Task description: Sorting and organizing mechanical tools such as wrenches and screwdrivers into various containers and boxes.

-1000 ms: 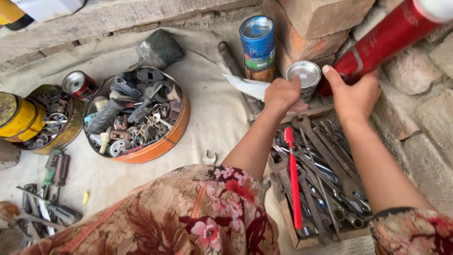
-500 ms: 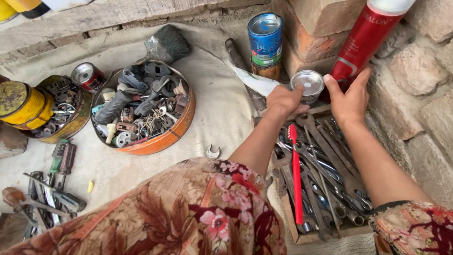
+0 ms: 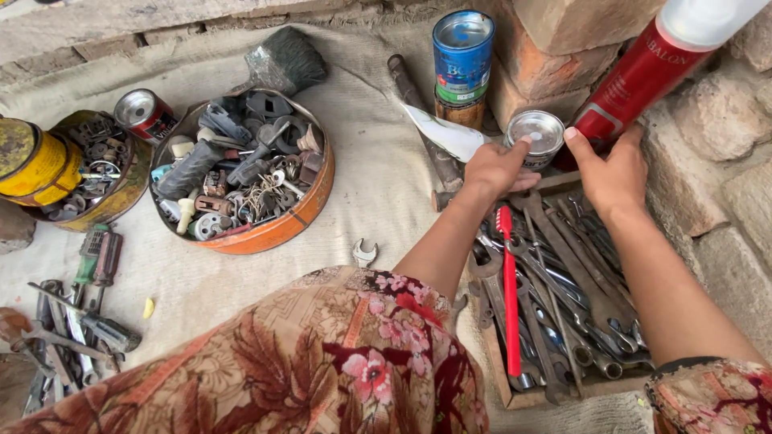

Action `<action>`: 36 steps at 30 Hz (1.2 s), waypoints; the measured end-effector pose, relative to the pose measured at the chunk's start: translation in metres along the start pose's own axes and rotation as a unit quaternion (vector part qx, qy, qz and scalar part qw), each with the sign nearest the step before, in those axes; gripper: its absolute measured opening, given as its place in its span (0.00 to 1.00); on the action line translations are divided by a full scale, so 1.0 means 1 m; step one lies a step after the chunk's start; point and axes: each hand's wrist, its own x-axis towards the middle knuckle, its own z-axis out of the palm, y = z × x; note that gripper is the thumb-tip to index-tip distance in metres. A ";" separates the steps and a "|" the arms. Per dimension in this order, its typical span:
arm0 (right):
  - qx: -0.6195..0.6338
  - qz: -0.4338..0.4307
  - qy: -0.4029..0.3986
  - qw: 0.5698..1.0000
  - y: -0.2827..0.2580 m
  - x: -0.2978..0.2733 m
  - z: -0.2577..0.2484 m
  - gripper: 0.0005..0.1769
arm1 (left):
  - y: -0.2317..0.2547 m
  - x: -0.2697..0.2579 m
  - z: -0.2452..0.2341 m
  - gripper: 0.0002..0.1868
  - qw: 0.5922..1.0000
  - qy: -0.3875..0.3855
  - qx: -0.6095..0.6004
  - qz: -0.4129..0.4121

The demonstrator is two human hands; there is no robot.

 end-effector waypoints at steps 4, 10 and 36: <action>-0.011 0.003 -0.009 1.000 0.000 0.004 0.002 0.43 | 0.002 -0.010 -0.004 0.31 1.000 0.019 0.002 0.009; -0.014 0.008 -0.007 1.000 -0.002 0.000 -0.005 0.45 | 0.022 -0.041 -0.008 0.24 1.000 0.028 0.007 0.005; -0.158 0.146 -0.024 0.976 0.004 -0.202 -0.162 0.30 | -0.068 -0.263 -0.039 0.26 0.936 0.023 0.329 -0.121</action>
